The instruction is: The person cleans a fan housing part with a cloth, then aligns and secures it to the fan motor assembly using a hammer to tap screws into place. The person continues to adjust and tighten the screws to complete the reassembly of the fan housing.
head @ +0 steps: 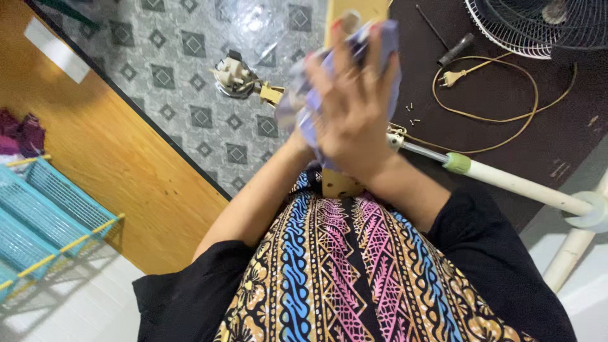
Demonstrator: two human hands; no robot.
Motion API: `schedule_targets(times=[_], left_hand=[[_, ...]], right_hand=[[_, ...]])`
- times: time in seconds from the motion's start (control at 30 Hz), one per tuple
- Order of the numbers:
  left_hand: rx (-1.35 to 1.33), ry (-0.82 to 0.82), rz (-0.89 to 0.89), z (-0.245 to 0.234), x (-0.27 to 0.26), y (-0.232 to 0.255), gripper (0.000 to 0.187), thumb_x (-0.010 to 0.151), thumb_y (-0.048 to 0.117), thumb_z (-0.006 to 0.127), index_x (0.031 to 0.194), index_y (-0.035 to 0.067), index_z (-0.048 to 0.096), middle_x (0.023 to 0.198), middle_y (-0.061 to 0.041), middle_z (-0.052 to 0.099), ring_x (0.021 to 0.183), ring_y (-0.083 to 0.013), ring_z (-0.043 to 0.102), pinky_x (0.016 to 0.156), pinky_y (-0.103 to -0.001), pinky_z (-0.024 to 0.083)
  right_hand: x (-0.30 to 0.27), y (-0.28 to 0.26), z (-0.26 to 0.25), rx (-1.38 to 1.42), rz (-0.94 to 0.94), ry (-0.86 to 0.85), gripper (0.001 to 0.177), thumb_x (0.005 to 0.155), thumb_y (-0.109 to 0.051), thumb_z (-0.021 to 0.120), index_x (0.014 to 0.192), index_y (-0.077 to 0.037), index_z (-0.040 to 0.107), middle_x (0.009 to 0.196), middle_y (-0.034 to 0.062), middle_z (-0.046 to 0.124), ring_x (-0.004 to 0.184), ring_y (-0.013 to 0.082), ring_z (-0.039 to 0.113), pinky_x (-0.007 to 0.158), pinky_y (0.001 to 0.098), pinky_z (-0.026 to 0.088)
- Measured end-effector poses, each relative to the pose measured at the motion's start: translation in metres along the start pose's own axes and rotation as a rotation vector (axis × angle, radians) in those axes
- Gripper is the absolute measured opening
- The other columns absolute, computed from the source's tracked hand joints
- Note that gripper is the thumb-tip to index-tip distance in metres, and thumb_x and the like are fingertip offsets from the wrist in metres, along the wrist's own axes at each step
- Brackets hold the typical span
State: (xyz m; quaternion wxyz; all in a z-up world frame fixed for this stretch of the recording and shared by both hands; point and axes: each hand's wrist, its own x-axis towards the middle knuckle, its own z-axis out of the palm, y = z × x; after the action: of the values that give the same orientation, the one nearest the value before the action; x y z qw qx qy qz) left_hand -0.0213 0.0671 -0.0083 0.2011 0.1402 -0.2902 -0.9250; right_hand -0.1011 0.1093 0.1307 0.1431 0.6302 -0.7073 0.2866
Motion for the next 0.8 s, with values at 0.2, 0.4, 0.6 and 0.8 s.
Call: schedule_targets(times=[0.2, 0.4, 0.6, 0.8], left_hand=[[0.137, 0.052, -0.295, 0.007, -0.021, 0.001, 0.078, 0.101, 0.065, 0.029, 0.153, 0.007, 0.037, 0.14, -0.013, 0.055, 0.12, -0.0266, 0.061, 0.096, -0.047, 0.056], [0.369, -0.106, -0.139, 0.001, -0.021, 0.002, 0.086, 0.101, 0.074, 0.034, 0.151, 0.004, 0.042, 0.137, -0.017, 0.06, 0.12, -0.0256, 0.065, 0.102, -0.047, 0.056], [0.172, -0.205, -0.381, 0.031, -0.008, 0.02, 0.088, 0.104, 0.077, 0.03, 0.138, 0.0, 0.057, 0.123, -0.02, 0.07, 0.108, -0.0277, 0.071, 0.093, -0.045, 0.059], [0.339, -0.231, -0.343, 0.068, 0.007, 0.063, 0.087, 0.096, 0.074, 0.048, 0.143, 0.0, 0.055, 0.122, -0.016, 0.071, 0.111, -0.0239, 0.072, 0.1, -0.044, 0.06]], right_hand=[[0.047, 0.022, -0.044, 0.175, 0.467, -0.145, 0.034, 0.1, -0.024, 0.068, 0.126, -0.003, 0.066, 0.133, 0.0228, 0.06, 0.133, 0.0468, 0.053, 0.112, 0.0572, 0.04], [0.043, 0.032, -0.051, 0.126, 0.089, -0.038, 0.025, 0.091, -0.02, 0.083, 0.105, -0.002, 0.073, 0.11, 0.0193, 0.07, 0.105, 0.0396, 0.067, 0.091, 0.0485, 0.054], [0.012, 0.119, -0.032, 0.447, 0.398, -0.019, 0.02, 0.095, -0.017, 0.077, 0.104, 0.001, 0.074, 0.09, 0.017, 0.074, 0.077, 0.0303, 0.072, 0.068, 0.0402, 0.055], [-0.064, 0.121, -0.013, 0.536, 0.739, -0.045, 0.02, 0.094, -0.016, 0.077, 0.105, 0.001, 0.074, 0.093, 0.017, 0.074, 0.08, 0.0309, 0.072, 0.071, 0.0408, 0.055]])
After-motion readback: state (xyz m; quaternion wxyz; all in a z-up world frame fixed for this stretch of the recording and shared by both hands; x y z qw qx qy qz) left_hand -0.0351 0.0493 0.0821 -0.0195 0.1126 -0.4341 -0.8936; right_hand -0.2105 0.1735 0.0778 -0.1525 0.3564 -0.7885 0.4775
